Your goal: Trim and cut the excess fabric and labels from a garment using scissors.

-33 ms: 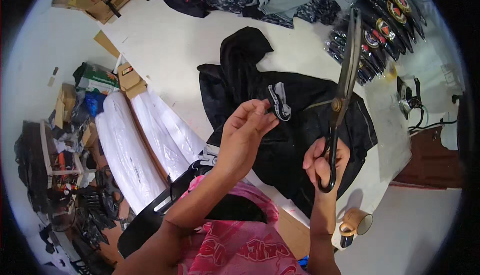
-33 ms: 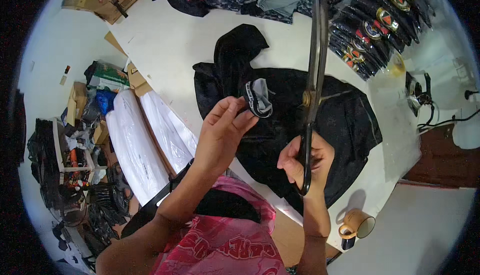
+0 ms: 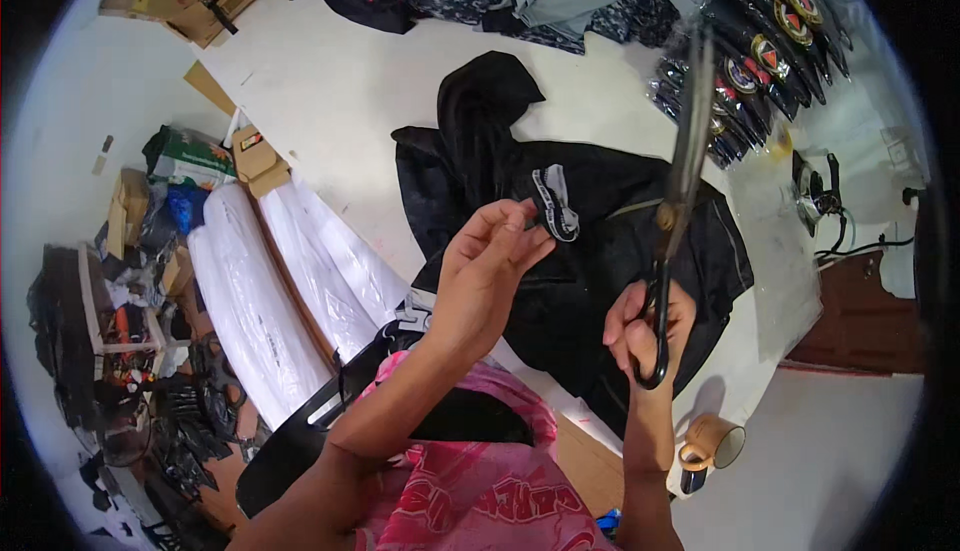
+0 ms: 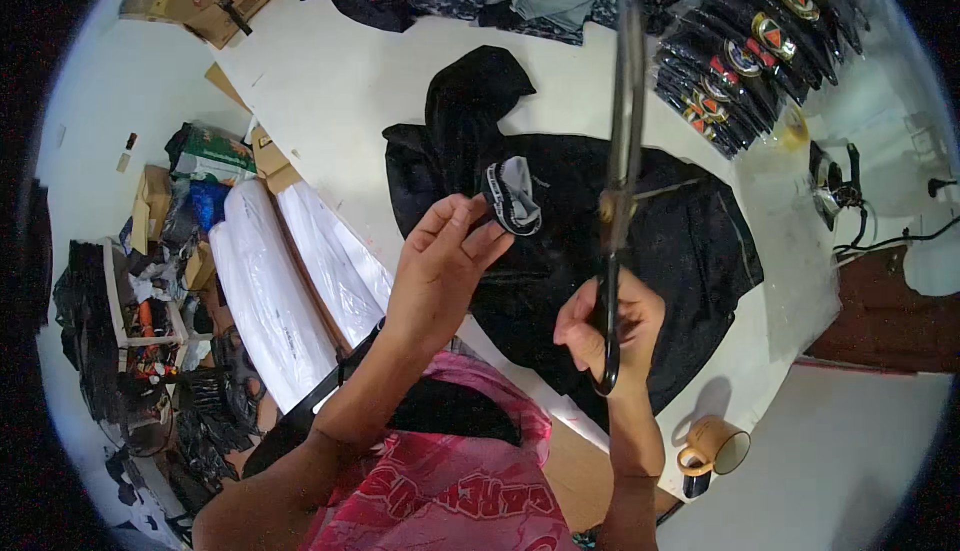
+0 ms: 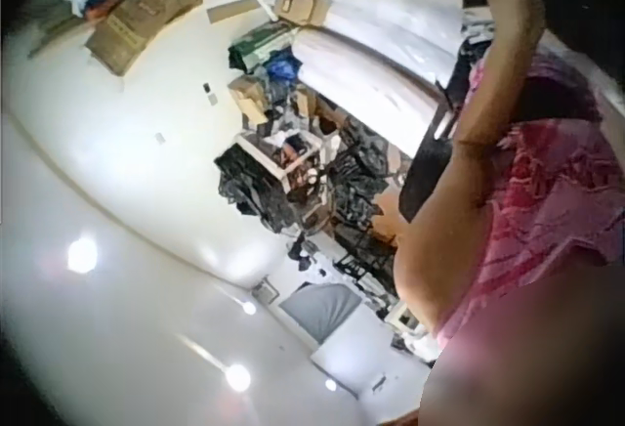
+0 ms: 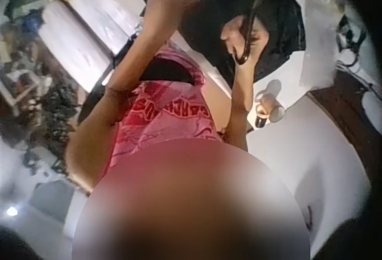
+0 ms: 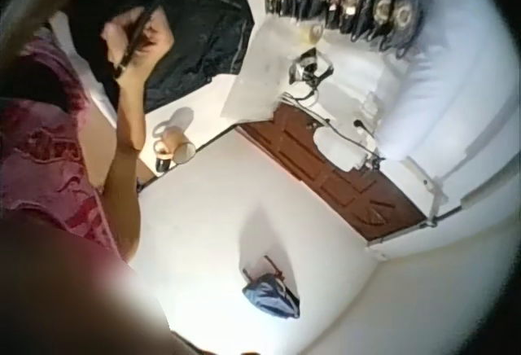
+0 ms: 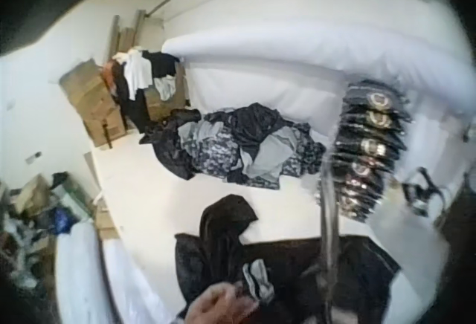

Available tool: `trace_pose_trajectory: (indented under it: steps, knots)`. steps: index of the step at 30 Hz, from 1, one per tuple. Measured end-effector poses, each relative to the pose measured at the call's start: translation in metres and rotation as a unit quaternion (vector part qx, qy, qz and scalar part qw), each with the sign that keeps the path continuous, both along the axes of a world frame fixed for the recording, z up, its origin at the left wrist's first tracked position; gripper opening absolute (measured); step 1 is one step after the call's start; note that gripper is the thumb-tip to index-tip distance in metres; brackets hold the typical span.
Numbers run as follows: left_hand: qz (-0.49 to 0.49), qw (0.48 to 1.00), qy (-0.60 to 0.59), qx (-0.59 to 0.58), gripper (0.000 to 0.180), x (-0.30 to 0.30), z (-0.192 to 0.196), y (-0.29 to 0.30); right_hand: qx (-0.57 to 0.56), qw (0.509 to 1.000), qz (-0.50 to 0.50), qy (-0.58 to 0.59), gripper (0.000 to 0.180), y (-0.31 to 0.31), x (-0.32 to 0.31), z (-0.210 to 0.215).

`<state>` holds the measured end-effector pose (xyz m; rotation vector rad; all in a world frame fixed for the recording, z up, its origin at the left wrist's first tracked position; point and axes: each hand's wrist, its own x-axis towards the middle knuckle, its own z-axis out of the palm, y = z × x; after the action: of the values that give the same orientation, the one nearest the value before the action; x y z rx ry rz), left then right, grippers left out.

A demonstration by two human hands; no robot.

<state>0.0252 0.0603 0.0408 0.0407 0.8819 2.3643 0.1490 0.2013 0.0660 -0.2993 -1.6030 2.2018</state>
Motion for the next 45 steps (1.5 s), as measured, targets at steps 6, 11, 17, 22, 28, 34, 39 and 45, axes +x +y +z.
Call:
trace_pose_trajectory:
  steps: [6, 11, 17, 22, 28, 34, 39, 45]
  knots:
    - [0.007, 0.999, 0.007, 0.049, 0.011, -0.007, -0.008, -0.014, -0.027, 0.990, 0.120, -0.073, 0.047, -0.012, 0.031, -0.038]
    - [0.019, 0.997, 0.031, 0.065, 0.010, -0.015, -0.010, -0.032, -0.090, 0.982, 0.144, -0.077, 0.045, -0.030, 0.062, -0.058]
    - [-0.001, 0.994, 0.071, 0.079, 0.008, -0.007, -0.023, -0.050, -0.091, 0.978, 0.169, -0.087, 0.040, -0.045, 0.085, -0.069]
    - [-0.007, 0.991, 0.081, 0.103, 0.007, 0.000, -0.036, -0.056, -0.077, 0.966, 0.206, -0.133, 0.045, -0.052, 0.098, -0.080]
    - [-0.034, 0.989, 0.119, 0.084, 0.006, 0.004, -0.045, -0.057, -0.100, 0.979, 0.157, -0.086, 0.040, -0.054, 0.104, -0.092]
    - [-0.049, 0.986, 0.124, 0.100, 0.006, 0.009, -0.049, -0.057, -0.160, 0.969, 0.153, -0.111, 0.042, -0.056, 0.101, -0.080]
    - [-0.046, 0.989, 0.114, 0.088, 0.006, 0.009, -0.052, -0.057, -0.160, 0.947, 0.212, -0.179, 0.037, -0.052, 0.094, -0.070]
    - [-0.028, 0.988, 0.097, 0.119, 0.009, 0.010, -0.054, -0.056, -0.162, 0.949, 0.201, -0.181, 0.043, -0.056, 0.094, -0.068]
